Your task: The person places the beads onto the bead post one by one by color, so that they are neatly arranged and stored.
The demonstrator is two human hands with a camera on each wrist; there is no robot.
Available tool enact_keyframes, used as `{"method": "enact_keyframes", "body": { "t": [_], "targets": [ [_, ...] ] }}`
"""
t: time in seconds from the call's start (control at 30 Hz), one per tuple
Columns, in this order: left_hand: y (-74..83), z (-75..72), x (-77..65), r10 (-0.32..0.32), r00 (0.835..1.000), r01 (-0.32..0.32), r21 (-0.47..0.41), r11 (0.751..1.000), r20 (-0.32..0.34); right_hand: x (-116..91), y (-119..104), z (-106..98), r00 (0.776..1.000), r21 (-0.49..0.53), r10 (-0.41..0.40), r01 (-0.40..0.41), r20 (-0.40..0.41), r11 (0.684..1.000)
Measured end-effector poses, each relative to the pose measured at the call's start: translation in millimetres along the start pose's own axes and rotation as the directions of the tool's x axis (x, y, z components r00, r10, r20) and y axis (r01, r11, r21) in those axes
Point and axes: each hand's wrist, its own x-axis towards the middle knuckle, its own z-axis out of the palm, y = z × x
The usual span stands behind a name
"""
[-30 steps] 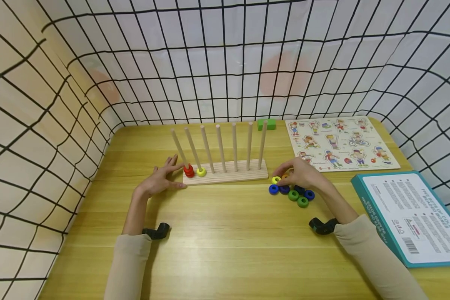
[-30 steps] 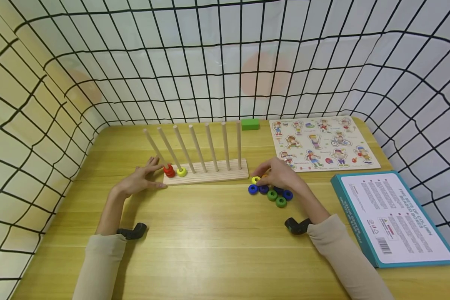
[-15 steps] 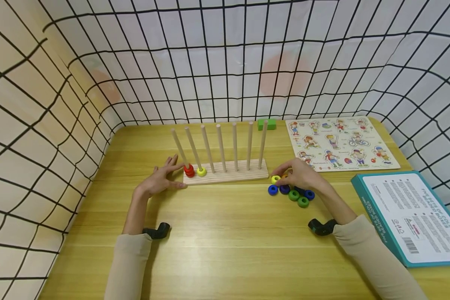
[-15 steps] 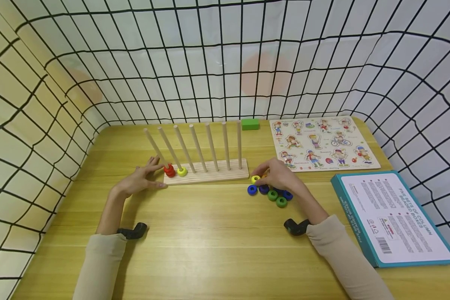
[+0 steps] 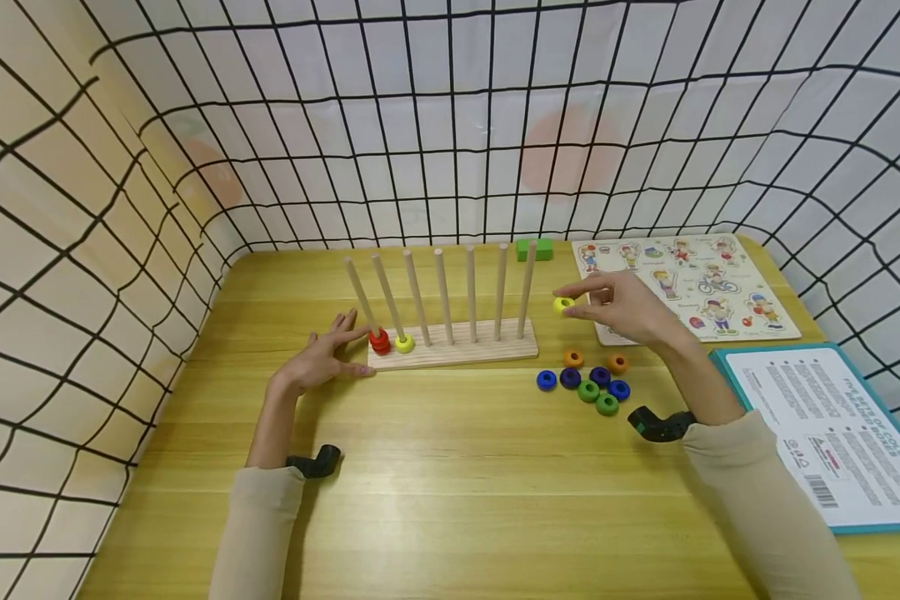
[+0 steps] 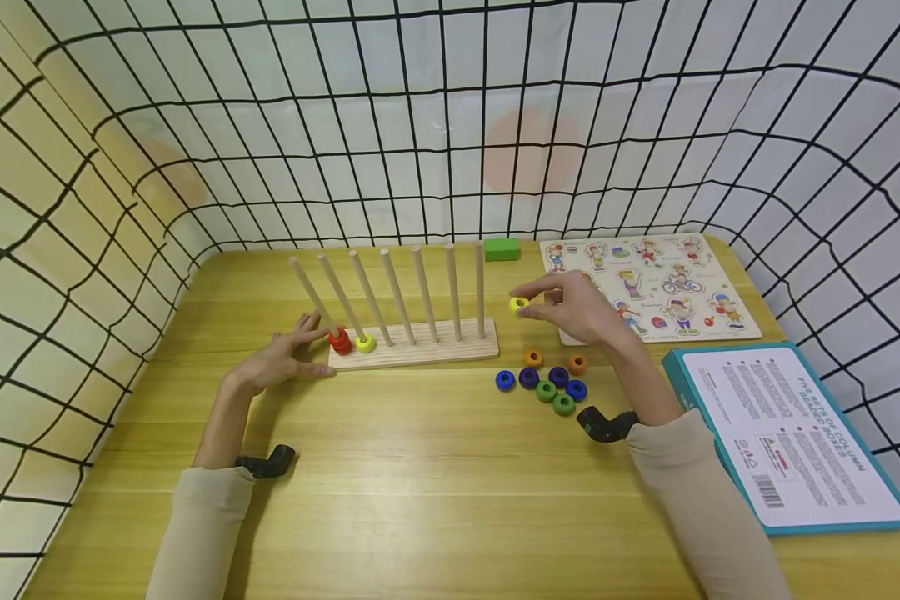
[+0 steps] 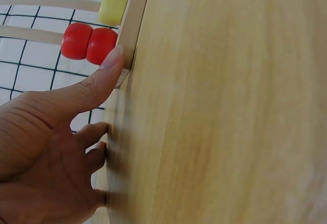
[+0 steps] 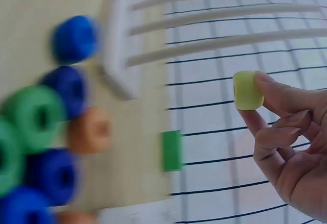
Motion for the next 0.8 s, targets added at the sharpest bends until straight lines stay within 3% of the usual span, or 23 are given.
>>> {"method": "enact_keyframes", "body": {
  "t": [0.17,0.3,0.43,0.57,0.8],
  "targets": [
    [0.3,-0.1,-0.1,-0.002,1.0,0.002,0.019,1.0,-0.005,10,-28,-26,0.994,0.075,0.006,0.002,-0.107,0.997],
    [0.4,0.1,0.4,-0.004,1.0,0.004,0.02,1.0,-0.001,20,-58,-46,0.983,0.109,-0.066,0.085,-0.17,0.99],
    [1.0,-0.6,0.3,-0.004,1.0,0.004,0.021,1.0,0.0,31,-95,-55,0.973,0.104,-0.142,0.163,-0.18,0.981],
    [1.4,-0.7,0.4,-0.004,1.0,0.004,0.022,1.0,-0.005,43,-131,-43,0.975,0.124,-0.186,0.201,-0.124,0.972],
    [-0.2,-0.2,-0.1,-0.002,1.0,0.003,0.019,1.0,-0.003,66,-181,7,0.956,0.179,-0.289,0.277,0.048,0.944]
  ]
}}
